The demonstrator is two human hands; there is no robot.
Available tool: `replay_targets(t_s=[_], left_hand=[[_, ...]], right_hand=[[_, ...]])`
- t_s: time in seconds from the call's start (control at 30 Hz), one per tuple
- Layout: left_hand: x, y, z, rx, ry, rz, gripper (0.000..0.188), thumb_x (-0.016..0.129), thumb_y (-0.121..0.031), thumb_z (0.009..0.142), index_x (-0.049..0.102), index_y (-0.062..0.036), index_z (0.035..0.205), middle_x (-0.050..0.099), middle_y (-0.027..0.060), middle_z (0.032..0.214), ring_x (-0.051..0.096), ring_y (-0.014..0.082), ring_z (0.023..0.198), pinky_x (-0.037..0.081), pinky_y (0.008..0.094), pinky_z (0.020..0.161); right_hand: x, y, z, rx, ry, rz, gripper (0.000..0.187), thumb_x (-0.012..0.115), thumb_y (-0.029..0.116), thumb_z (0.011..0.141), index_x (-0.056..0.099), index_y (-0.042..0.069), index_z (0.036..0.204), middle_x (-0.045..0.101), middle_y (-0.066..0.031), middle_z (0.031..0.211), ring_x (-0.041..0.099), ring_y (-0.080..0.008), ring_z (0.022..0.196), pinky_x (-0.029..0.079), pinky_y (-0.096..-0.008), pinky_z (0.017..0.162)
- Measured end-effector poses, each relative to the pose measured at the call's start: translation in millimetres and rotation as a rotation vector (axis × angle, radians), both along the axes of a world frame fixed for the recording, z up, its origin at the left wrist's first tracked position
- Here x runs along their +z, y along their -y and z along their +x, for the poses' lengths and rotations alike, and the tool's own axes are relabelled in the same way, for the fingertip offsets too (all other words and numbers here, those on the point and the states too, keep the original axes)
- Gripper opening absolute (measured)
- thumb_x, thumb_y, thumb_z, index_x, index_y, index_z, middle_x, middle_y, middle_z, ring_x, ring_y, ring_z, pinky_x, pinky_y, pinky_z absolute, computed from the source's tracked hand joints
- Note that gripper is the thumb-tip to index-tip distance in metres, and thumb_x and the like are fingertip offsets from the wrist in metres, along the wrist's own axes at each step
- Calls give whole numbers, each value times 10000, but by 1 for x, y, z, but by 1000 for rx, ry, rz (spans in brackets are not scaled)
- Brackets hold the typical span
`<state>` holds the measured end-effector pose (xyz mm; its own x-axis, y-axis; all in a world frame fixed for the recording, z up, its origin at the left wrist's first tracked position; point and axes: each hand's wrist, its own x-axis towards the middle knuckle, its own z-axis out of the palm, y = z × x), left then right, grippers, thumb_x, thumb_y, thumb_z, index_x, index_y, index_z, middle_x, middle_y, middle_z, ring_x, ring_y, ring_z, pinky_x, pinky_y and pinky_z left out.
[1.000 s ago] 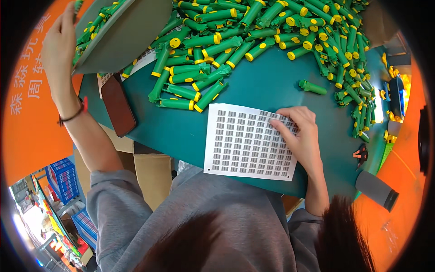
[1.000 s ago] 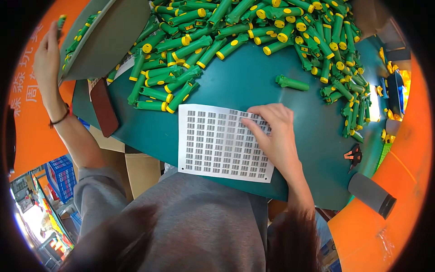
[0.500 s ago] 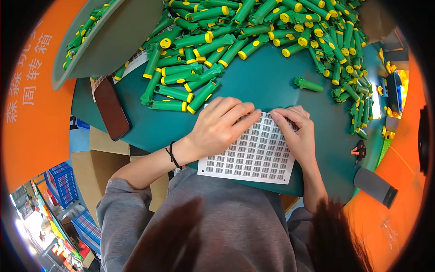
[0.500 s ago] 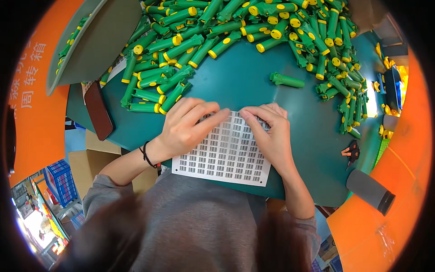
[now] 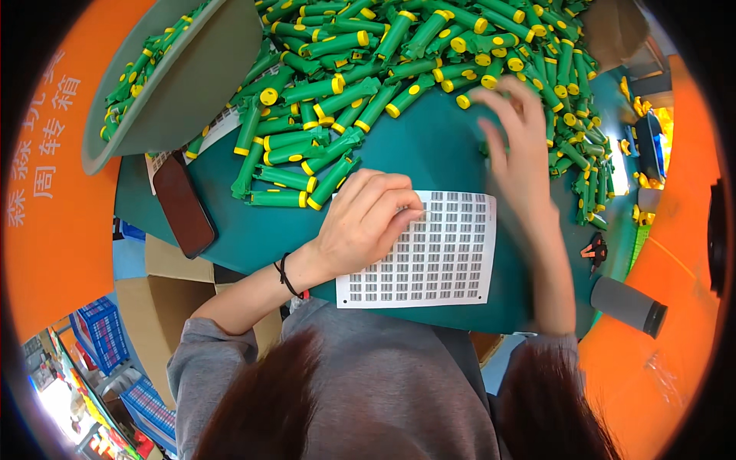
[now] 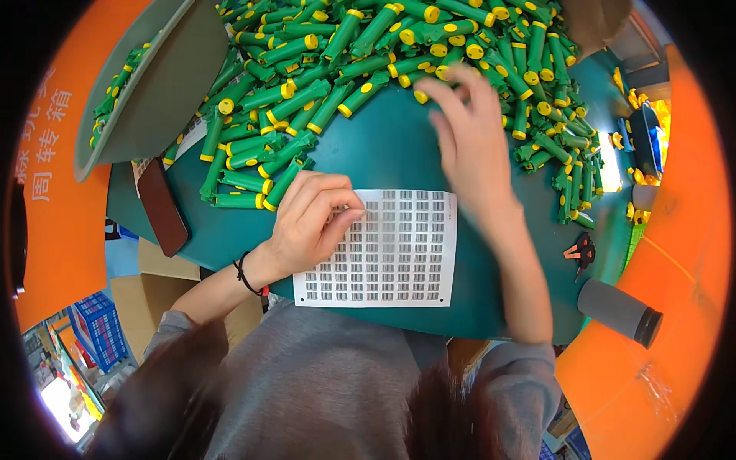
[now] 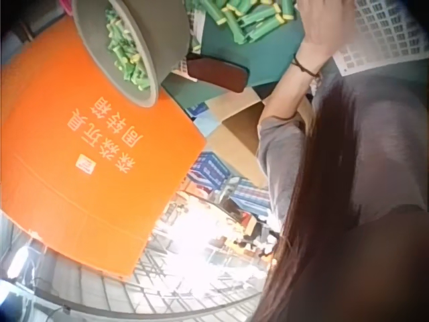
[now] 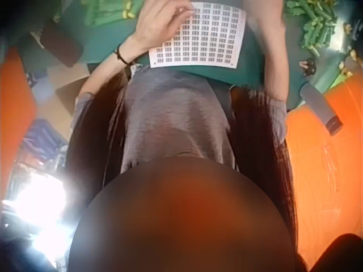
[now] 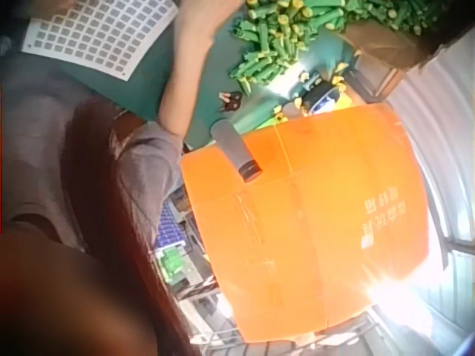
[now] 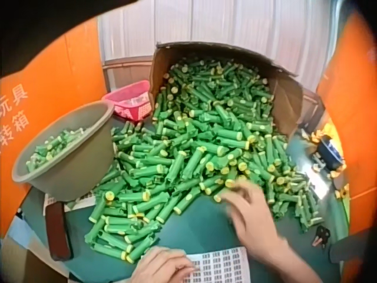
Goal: Applying small stickers to plastic toy components at a workbench.
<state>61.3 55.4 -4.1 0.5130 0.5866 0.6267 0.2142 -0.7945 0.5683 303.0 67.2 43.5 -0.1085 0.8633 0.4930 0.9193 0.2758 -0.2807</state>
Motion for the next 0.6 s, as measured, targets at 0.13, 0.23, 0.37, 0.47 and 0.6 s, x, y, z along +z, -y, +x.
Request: replay_targets(t_s=[0.13, 0.23, 0.37, 0.47, 0.6], left_hand=[[5, 2, 2, -43, 11, -93, 179, 757, -46, 799, 639, -44, 933, 627, 90, 990, 590, 276, 860, 475, 357, 745], [2, 0, -4, -2, 36, -176, 163, 754, -57, 815, 637, -48, 927, 630, 100, 1001, 588, 283, 858, 472, 361, 748], [21, -10, -5, -35, 190, -307, 141, 736, -37, 832, 633, -48, 928, 665, 85, 971, 607, 254, 885, 469, 351, 782], [69, -13, -2, -128, 152, -405, 116, 724, -14, 842, 644, -30, 924, 678, 82, 979, 618, 205, 917, 466, 325, 828], [87, -18, 8, -276, 55, -684, 88, 723, -28, 867, 657, -12, 924, 694, 82, 1006, 622, 145, 914, 482, 286, 835]], right_hand=[[-2, -37, 52, -3, 327, -21, 318, 672, -10, 880, 643, 76, 1184, 615, -114, 1223, 611, -278, 1111, 519, -329, 870], [5, -15, 30, 84, -112, 187, 295, 666, -36, 888, 625, 36, 1171, 627, -118, 1215, 636, -257, 1076, 538, -317, 866], [-2, 47, 4, 89, -941, -89, 249, 662, -70, 890, 613, -19, 1129, 607, -131, 1216, 609, -194, 1095, 561, -308, 848], [-12, 75, -2, 211, -1098, -208, 323, 675, -121, 819, 610, -34, 1124, 573, -125, 1224, 572, -219, 1155, 503, -336, 957], [-11, 92, -23, 180, -1376, -358, 336, 687, -119, 807, 616, -16, 1119, 577, -138, 1230, 574, -223, 1157, 464, -348, 1006]])
